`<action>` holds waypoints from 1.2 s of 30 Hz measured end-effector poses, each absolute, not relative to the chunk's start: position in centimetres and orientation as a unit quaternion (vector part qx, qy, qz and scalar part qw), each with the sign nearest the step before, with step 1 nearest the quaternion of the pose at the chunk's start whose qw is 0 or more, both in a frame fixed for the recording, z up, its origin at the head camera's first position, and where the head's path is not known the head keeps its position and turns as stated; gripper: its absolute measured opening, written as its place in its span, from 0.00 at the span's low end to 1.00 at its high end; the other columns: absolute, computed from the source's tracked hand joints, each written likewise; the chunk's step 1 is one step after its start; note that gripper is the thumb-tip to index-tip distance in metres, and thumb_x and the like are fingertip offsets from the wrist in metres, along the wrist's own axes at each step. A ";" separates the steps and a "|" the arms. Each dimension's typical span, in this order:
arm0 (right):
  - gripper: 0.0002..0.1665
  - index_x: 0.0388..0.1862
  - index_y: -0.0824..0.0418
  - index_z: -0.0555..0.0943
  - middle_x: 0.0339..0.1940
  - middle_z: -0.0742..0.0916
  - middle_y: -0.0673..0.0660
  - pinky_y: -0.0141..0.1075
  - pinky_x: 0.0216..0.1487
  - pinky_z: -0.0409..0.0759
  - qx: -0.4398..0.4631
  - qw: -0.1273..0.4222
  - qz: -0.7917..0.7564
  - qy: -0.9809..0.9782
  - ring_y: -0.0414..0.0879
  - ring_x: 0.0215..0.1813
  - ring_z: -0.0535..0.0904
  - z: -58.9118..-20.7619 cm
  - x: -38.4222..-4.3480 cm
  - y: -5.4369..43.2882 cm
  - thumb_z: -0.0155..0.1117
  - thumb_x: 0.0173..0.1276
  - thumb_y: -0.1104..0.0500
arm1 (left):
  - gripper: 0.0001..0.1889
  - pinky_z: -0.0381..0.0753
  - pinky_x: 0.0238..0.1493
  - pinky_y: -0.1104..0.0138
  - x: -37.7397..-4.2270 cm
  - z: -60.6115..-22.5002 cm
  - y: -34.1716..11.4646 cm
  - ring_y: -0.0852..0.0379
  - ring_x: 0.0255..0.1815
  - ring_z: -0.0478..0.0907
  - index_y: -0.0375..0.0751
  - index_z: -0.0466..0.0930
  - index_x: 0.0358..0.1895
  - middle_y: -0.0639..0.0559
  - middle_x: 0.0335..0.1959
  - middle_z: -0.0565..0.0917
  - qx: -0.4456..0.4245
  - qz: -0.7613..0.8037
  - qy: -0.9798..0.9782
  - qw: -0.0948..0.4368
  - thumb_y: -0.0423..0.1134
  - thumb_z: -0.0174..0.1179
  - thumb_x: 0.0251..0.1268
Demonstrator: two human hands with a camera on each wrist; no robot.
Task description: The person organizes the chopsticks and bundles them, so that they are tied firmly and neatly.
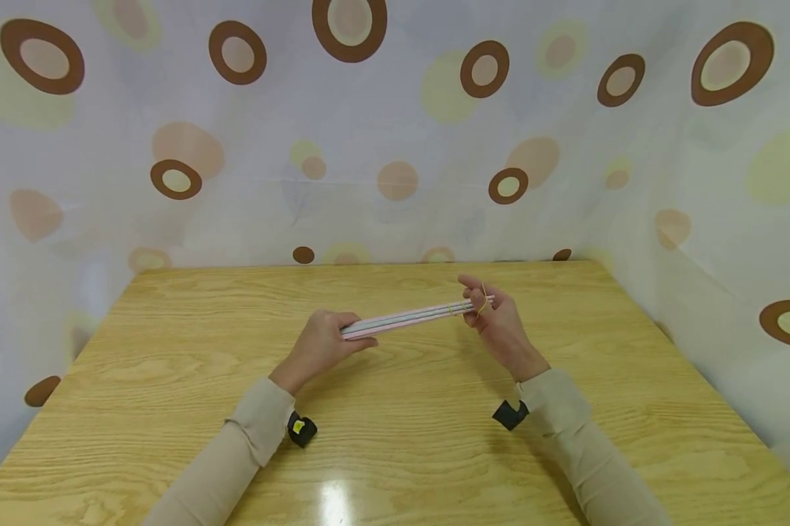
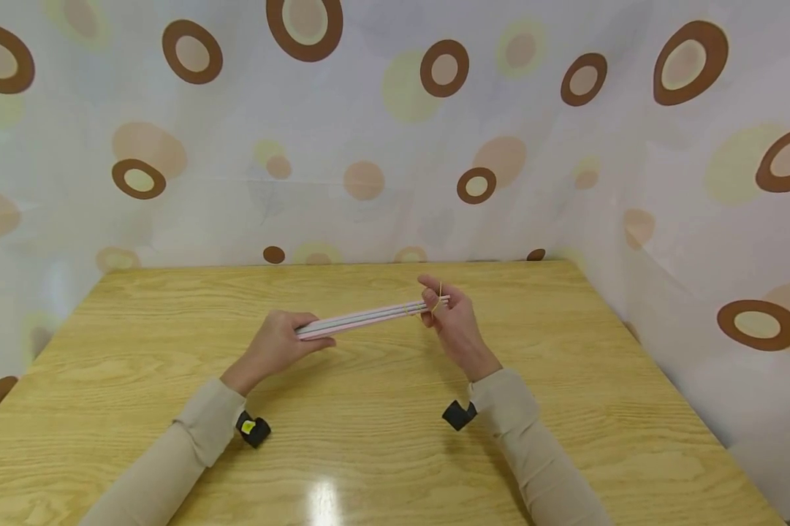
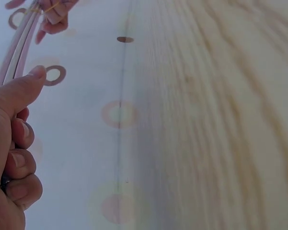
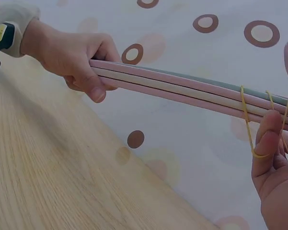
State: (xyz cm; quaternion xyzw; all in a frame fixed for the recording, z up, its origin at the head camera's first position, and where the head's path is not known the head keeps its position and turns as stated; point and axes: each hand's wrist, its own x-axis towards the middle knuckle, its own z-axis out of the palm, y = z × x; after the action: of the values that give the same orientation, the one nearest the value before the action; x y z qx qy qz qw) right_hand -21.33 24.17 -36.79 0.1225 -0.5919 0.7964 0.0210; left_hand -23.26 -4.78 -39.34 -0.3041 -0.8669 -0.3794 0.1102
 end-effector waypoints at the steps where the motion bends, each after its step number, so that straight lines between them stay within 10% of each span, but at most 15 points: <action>1: 0.25 0.60 0.63 0.74 0.37 0.78 0.47 0.24 0.32 0.71 0.128 0.017 0.783 -0.608 0.35 0.29 0.71 -36.8 -21.4 24.3 0.57 0.70 0.50 | 0.12 0.62 0.18 0.74 -23.3 -39.3 -4.8 0.66 0.15 0.62 0.39 0.85 0.28 0.55 0.16 0.79 -0.308 -0.374 -0.867 0.115 0.45 0.74 0.50; 15: 0.10 0.43 0.56 0.83 0.35 0.85 0.50 0.30 0.47 0.79 0.228 -0.082 0.720 -0.650 0.38 0.38 0.82 -37.5 -22.4 26.9 0.53 0.74 0.64 | 0.13 0.61 0.18 0.74 -23.7 -39.2 -5.4 0.66 0.15 0.61 0.39 0.85 0.28 0.55 0.16 0.79 -0.308 -0.352 -0.877 0.114 0.45 0.74 0.49; 28: 0.04 0.41 0.61 0.72 0.49 0.77 0.51 0.31 0.52 0.76 0.169 -0.044 0.621 -0.764 0.38 0.47 0.77 -36.4 -21.9 26.4 0.53 0.75 0.60 | 0.12 0.61 0.20 0.74 -23.6 -38.7 -5.5 0.65 0.16 0.62 0.41 0.84 0.28 0.56 0.18 0.79 -0.301 -0.333 -0.888 0.094 0.46 0.73 0.50; 36: 0.07 0.44 0.63 0.73 0.39 0.78 0.50 0.31 0.42 0.73 0.179 -0.027 0.587 -0.789 0.41 0.38 0.74 -36.4 -21.9 26.7 0.53 0.75 0.59 | 0.12 0.62 0.20 0.74 -23.5 -38.5 -5.5 0.66 0.16 0.63 0.41 0.85 0.29 0.55 0.18 0.81 -0.300 -0.334 -0.890 0.086 0.45 0.73 0.50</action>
State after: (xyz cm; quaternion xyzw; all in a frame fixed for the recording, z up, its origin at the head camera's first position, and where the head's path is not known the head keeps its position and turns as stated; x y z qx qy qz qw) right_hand -21.92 26.66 -36.39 0.1794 -0.7890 0.5870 -0.0271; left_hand -23.52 -5.47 -38.52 -0.3001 -0.8895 -0.3336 0.0862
